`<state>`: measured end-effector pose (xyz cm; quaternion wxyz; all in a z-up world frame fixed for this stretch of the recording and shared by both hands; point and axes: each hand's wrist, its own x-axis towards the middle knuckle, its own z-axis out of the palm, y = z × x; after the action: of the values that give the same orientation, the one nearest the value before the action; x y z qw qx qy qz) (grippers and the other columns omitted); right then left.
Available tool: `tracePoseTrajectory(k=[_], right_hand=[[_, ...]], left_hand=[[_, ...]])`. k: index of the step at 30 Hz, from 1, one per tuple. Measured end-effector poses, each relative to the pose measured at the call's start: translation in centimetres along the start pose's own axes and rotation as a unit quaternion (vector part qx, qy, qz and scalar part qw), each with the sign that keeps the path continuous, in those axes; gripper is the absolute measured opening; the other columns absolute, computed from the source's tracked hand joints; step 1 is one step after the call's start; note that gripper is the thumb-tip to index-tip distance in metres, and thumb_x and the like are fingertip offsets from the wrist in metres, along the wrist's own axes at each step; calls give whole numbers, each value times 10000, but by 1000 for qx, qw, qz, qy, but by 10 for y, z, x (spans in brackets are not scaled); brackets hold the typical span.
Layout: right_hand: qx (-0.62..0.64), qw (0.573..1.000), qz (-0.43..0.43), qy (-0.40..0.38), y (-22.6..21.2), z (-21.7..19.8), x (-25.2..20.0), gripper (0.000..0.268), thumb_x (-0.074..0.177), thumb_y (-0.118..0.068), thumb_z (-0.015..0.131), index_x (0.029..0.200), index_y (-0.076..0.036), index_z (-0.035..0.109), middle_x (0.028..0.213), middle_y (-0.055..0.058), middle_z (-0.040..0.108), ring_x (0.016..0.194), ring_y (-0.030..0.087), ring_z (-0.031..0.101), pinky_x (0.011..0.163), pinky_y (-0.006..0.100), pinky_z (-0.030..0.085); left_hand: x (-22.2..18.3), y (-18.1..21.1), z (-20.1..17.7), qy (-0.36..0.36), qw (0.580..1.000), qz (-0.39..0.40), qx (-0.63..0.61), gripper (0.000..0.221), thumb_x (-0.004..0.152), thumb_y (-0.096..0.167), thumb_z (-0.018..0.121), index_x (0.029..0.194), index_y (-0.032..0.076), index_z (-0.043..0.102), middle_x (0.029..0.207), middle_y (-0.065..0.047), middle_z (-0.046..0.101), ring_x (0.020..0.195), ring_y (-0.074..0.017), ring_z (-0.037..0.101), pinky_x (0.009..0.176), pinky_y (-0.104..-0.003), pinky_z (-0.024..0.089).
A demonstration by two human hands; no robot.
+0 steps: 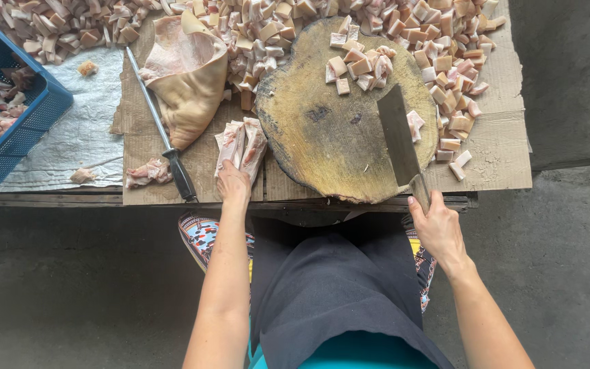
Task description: The person uses a cleaver to cut a large slab of pork belly into strips and then into small cubes on a wooden cutting board. The person repeatedly slices the meat and moves the cut pieces aside to continue processing the slab.
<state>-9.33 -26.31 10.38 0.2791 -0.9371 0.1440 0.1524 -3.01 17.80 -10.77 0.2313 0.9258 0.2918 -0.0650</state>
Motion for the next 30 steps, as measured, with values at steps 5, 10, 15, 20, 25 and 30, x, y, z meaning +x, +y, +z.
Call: tracePoseTrajectory(k=[5, 10, 15, 20, 25, 30], right_hand=[[3, 1000, -1, 6, 3, 5, 3, 440, 1019, -401, 583, 1115, 22, 509, 871, 389, 676, 924, 588, 655, 776, 612, 536], [-8, 999, -35, 22, 9, 16, 3, 419, 1024, -375, 585, 1122, 18, 478, 822, 384, 673, 829, 579, 666, 693, 614, 551], [-136, 981, -126, 65, -1, 45, -7, 373, 1032, -337, 565, 1133, 9, 468, 708, 291, 691, 650, 485, 706, 553, 554, 585], [-179, 975, -124, 51, -9, 51, -11, 344, 1016, -346, 570, 1105, -31, 463, 726, 285, 693, 656, 481, 705, 548, 556, 590], [-59, 995, -81, -18, -4, 17, 1, 361, 1030, -344, 549, 1127, -12, 449, 777, 338, 684, 770, 542, 679, 684, 615, 563], [-16, 997, -26, -67, -13, -10, 9, 382, 1035, -354, 530, 1143, 7, 466, 787, 335, 693, 792, 501, 694, 774, 590, 539]], left_hand=[[23, -17, -29, 62, 996, 45, -43, 552, 861, 378, 754, 1243, 29, 563, 1174, -343, 601, 1127, -508, 573, 967, -582, 452], [26, -37, -30, 30, 998, 39, 48, 447, 837, 398, 787, 1108, 64, 666, 1224, -263, 636, 1162, -473, 545, 966, -574, 440], [33, -55, -11, 15, 996, 57, -74, 398, 899, 338, 739, 1170, 61, 645, 1046, -237, 724, 1033, -400, 688, 941, -477, 522], [39, -34, -31, -32, 997, -19, -73, 397, 845, 363, 828, 1075, 54, 737, 943, -175, 750, 912, -320, 715, 843, -427, 531], [-1, 49, -135, -101, 958, 8, -268, 331, 976, 330, 691, 1122, 39, 749, 872, -56, 736, 719, -123, 666, 597, -288, 536], [-56, 143, -217, -218, 934, 151, -239, 321, 980, 322, 630, 1183, 93, 727, 895, 0, 747, 699, -58, 627, 593, -232, 502]])
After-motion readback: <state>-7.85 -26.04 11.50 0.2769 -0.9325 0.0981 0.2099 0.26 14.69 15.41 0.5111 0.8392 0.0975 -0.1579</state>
